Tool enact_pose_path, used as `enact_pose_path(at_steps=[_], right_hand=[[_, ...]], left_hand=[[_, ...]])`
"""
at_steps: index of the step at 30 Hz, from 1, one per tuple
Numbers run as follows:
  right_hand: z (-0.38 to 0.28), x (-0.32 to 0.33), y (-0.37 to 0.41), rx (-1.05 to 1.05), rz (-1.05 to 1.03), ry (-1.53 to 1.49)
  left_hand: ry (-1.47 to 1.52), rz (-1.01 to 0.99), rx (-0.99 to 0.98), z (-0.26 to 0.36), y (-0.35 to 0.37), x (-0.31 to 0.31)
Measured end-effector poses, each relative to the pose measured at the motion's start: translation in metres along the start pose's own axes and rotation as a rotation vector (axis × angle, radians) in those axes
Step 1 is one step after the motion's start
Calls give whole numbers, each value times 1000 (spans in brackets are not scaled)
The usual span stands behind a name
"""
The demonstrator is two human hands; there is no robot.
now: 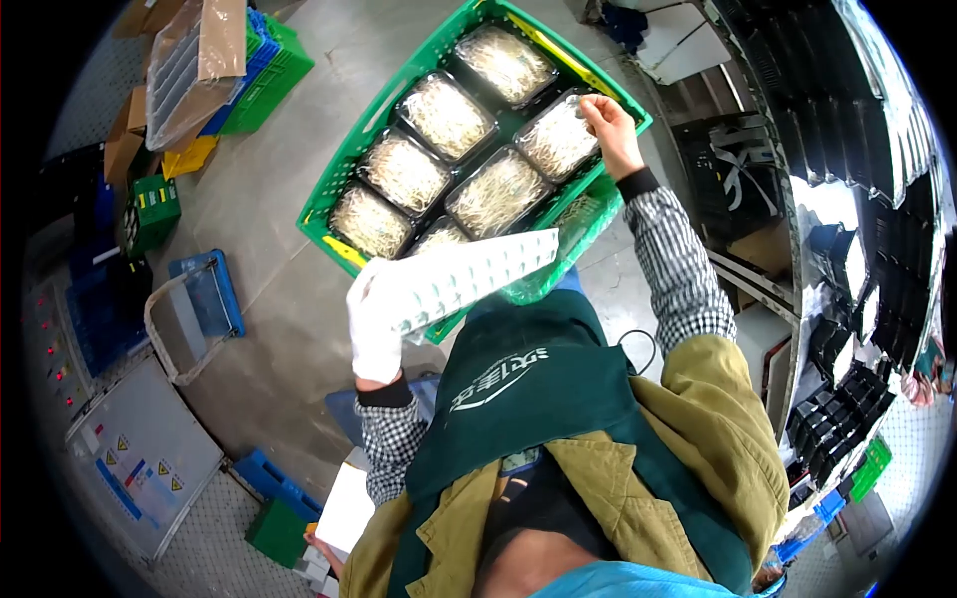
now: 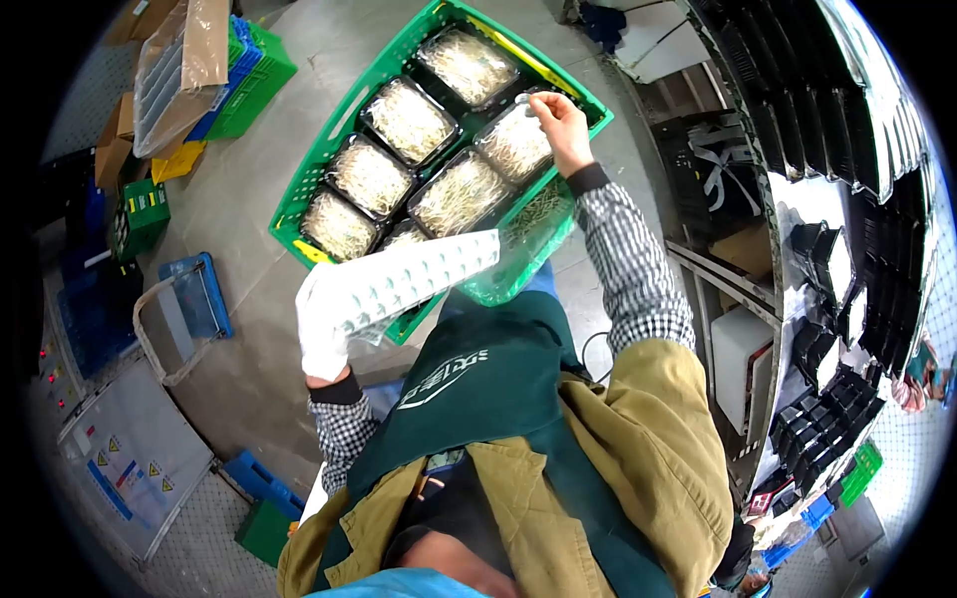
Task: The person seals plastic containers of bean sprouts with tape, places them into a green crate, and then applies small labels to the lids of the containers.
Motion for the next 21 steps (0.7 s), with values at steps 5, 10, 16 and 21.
enact_pose_path(at_steps=[5, 10, 16, 21], right_hand=[[33, 14, -46, 196, 77, 852], [59, 2, -63, 176, 174, 1202], [19, -3, -46, 452, 325, 1385], [48, 24, -61, -45, 4, 1074]], left_hand=[[95, 1, 44, -5, 4, 11], [141, 2, 54, -10, -1, 14], [137, 4, 51, -12, -2, 21], [198, 19, 12, -10, -1, 27]])
Point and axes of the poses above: each hand's wrist, its own y-axis away from the middle knuckle, its own x-axis out of the back of the hand, z = x × y, the point moved 7 cm from there along -y, towards the middle knuckle, and after that the axes turned 5 degrees about y, right-handed, at the moved point
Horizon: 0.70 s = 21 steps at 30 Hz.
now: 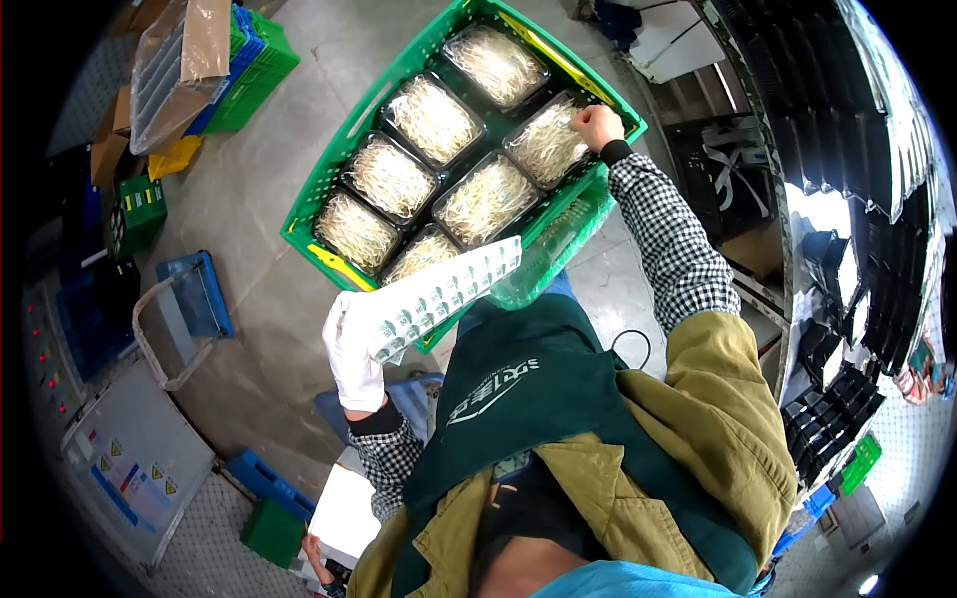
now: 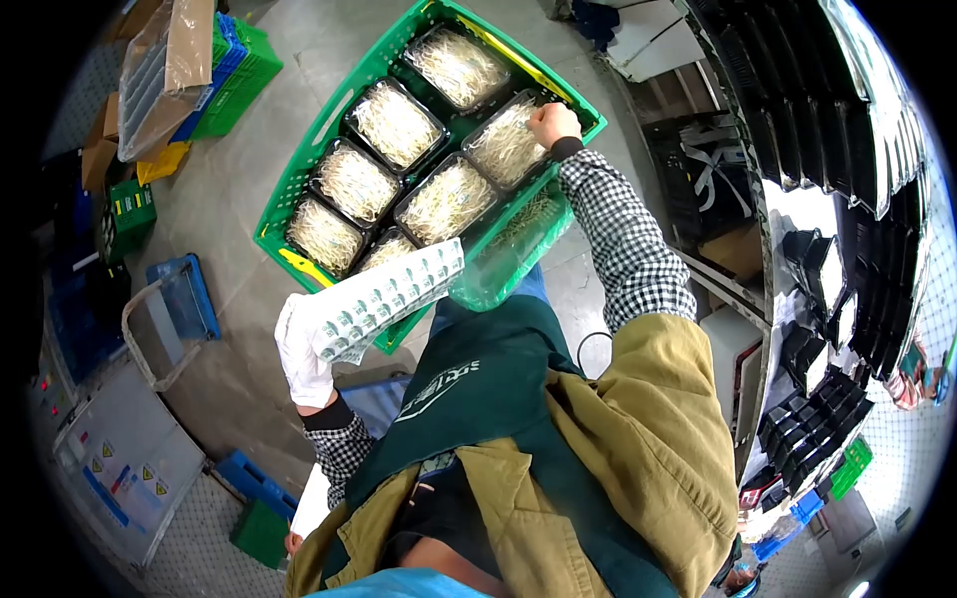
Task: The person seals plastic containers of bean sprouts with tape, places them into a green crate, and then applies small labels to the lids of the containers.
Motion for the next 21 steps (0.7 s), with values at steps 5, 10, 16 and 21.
enact_pose_path(at_steps=[5, 10, 16, 21], right_hand=[[17, -26, -16, -214, 88, 219], [0, -17, -2, -118, 117, 442], [-70, 38, 52, 378, 458, 221], [-206, 122, 273, 831, -129, -678]], left_hand=[[11, -56, -48, 1, -3, -4], [28, -9, -145, -11, 10, 8], [-483, -155, -292, 2, 8, -29], [-284, -365, -115, 1, 19, -76]])
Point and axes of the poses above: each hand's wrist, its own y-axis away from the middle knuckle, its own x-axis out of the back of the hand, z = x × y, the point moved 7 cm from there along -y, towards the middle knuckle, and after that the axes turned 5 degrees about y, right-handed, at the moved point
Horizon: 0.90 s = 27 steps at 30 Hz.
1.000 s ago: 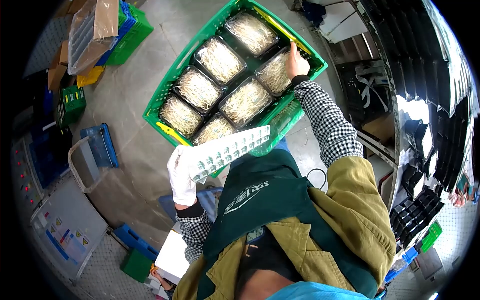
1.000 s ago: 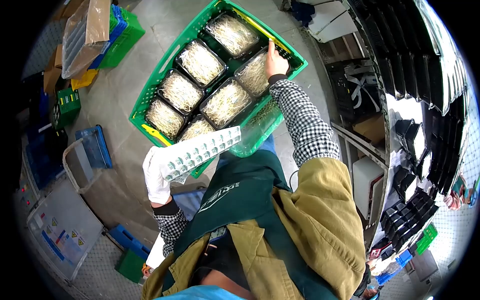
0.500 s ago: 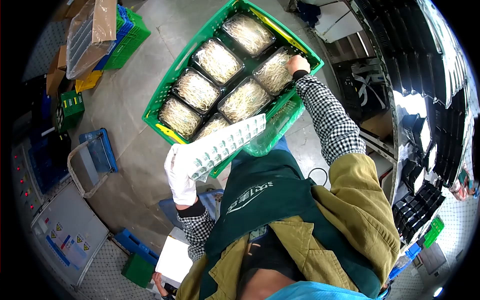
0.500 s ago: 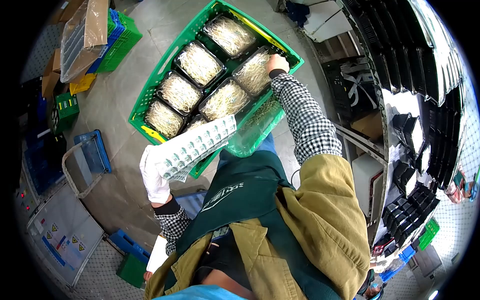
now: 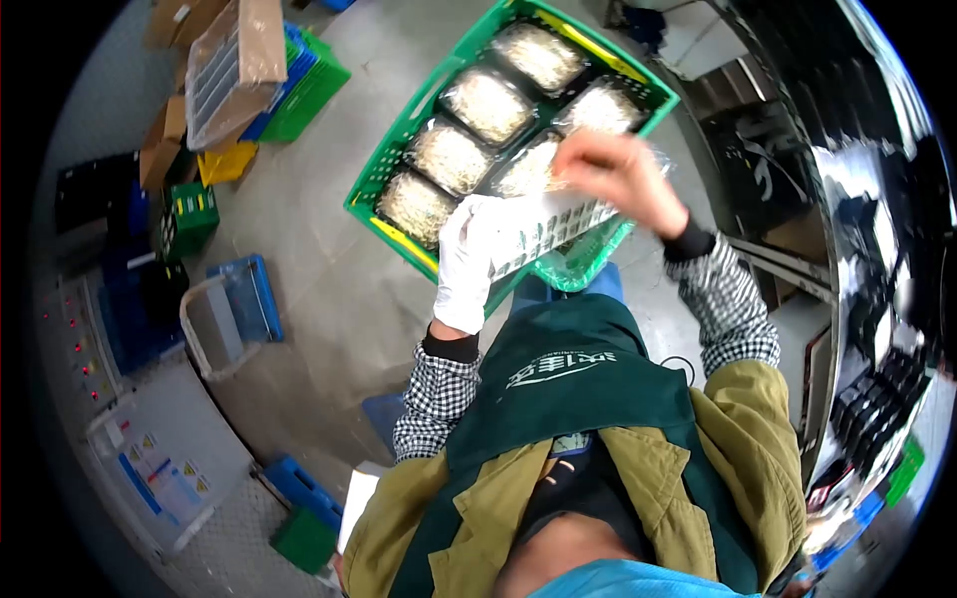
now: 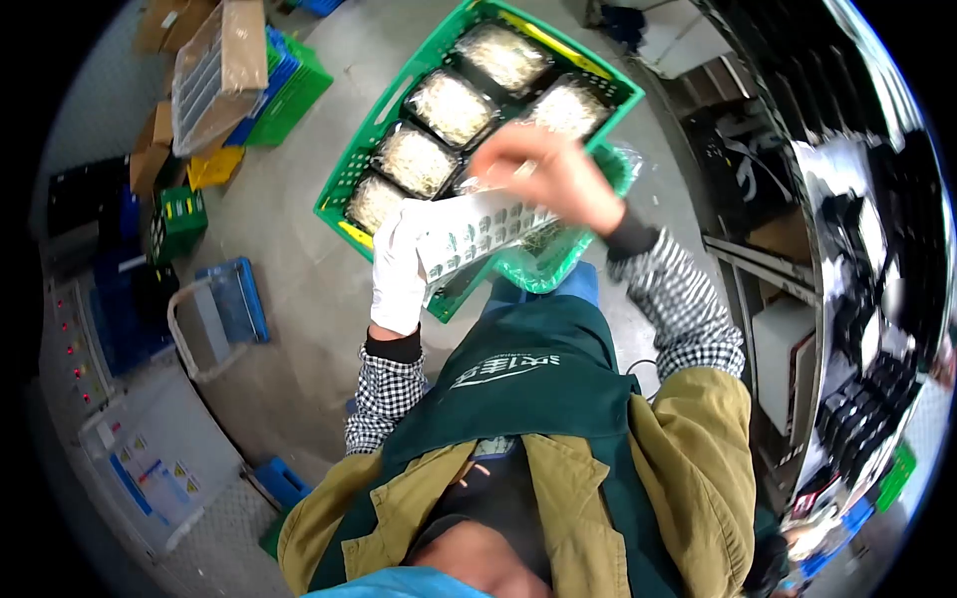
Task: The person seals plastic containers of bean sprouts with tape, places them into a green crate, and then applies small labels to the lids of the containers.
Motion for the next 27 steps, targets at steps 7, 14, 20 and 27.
enact_pose_path(at_steps=[7, 14, 20, 27], right_hand=[[-116, 4, 104, 369, 469, 651], [-170, 105, 242, 392, 665, 849], [-171, 268, 411, -75, 1209, 615], [-50, 405, 545, -442, 1403, -184]], left_hand=[[-480, -355, -514, 46, 41, -97], [-117, -630, -187, 45, 94, -251], [346, -505, 65, -1, 61, -371], [-3, -495, -34, -4, 92, -475]])
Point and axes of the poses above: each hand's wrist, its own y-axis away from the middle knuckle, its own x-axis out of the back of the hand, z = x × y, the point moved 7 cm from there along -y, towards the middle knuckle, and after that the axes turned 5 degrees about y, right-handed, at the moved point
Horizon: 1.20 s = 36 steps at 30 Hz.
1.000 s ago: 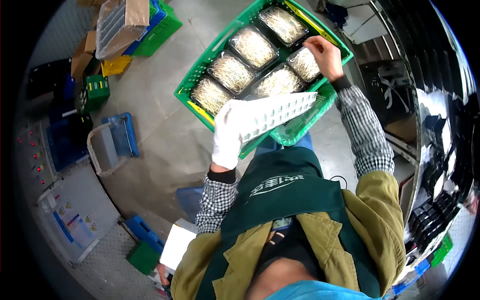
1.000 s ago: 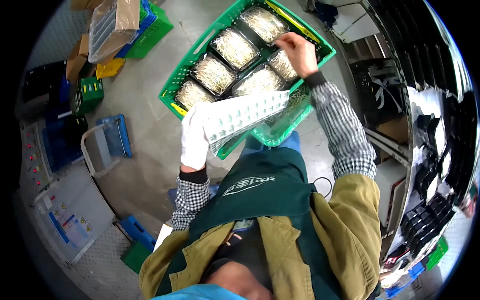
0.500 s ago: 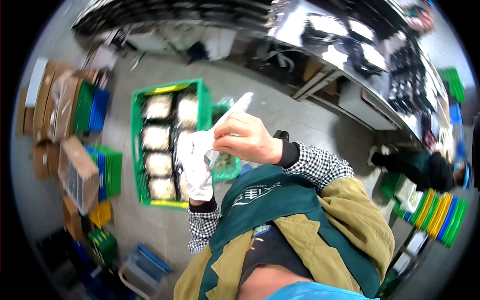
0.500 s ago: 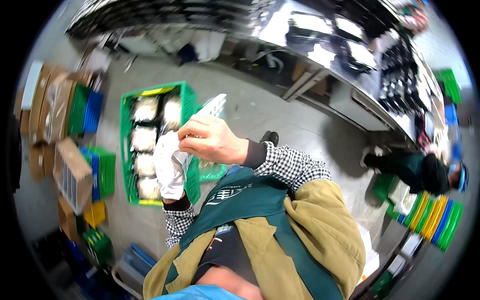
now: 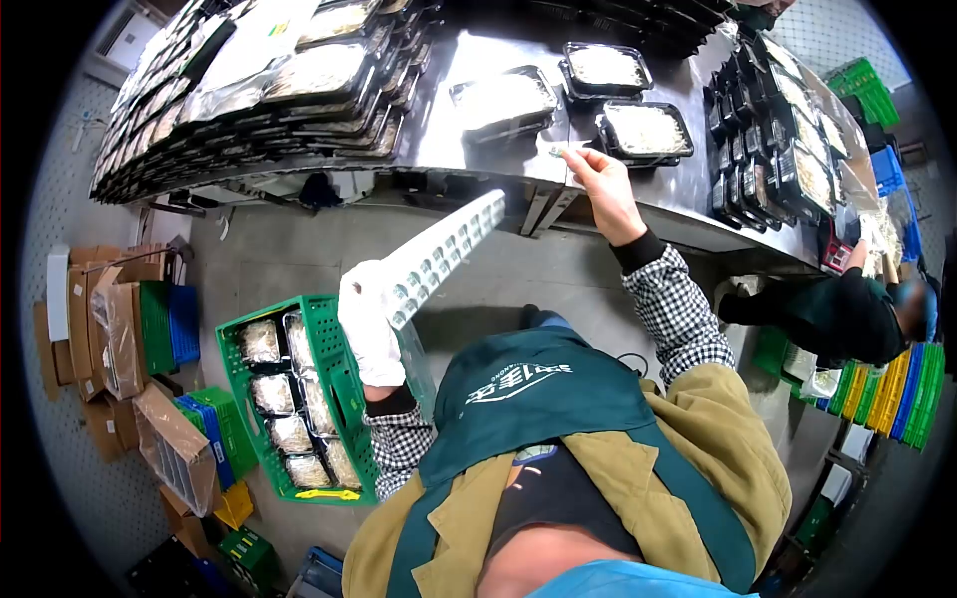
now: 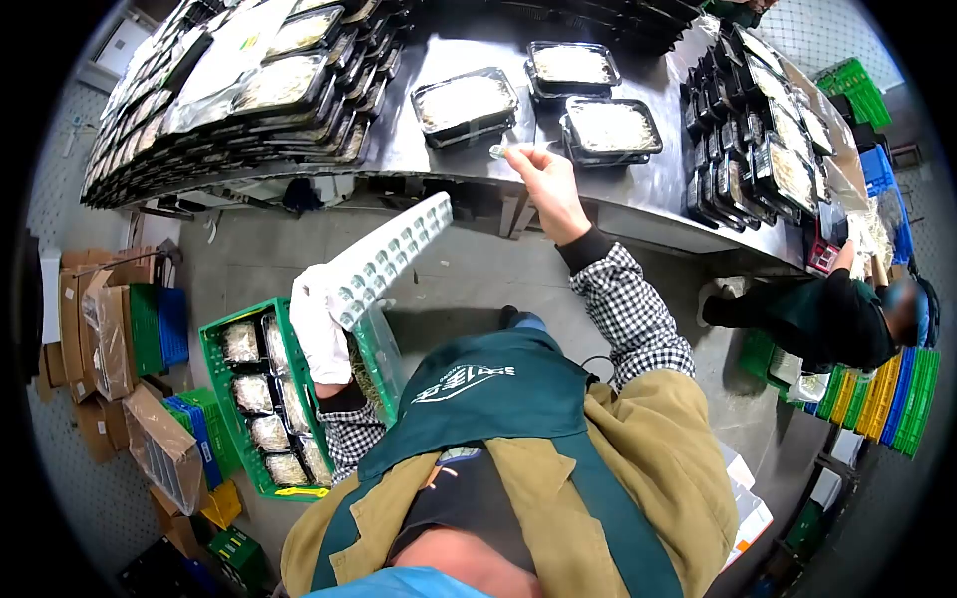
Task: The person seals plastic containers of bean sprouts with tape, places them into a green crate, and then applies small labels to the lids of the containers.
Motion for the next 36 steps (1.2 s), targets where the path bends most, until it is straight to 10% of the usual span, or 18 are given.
enact_pose_path(at_steps=[11, 21, 25, 29, 36], right_hand=[[14, 0, -200, 517, 348, 987], [36, -23, -226, 365, 361, 1086], [13, -10, -222, 98, -23, 271], [-83, -83, -139, 501, -544, 644], [-82, -79, -120, 310, -556, 734]], left_hand=[[-56, -356, 18, -1, -71, -111], [-177, -694, 141, 0, -159, -148], [-367, -679, 161, 2, -181, -146], [-288, -680, 152, 3, -192, -154], [-199, -634, 163, 12, -199, -171]])
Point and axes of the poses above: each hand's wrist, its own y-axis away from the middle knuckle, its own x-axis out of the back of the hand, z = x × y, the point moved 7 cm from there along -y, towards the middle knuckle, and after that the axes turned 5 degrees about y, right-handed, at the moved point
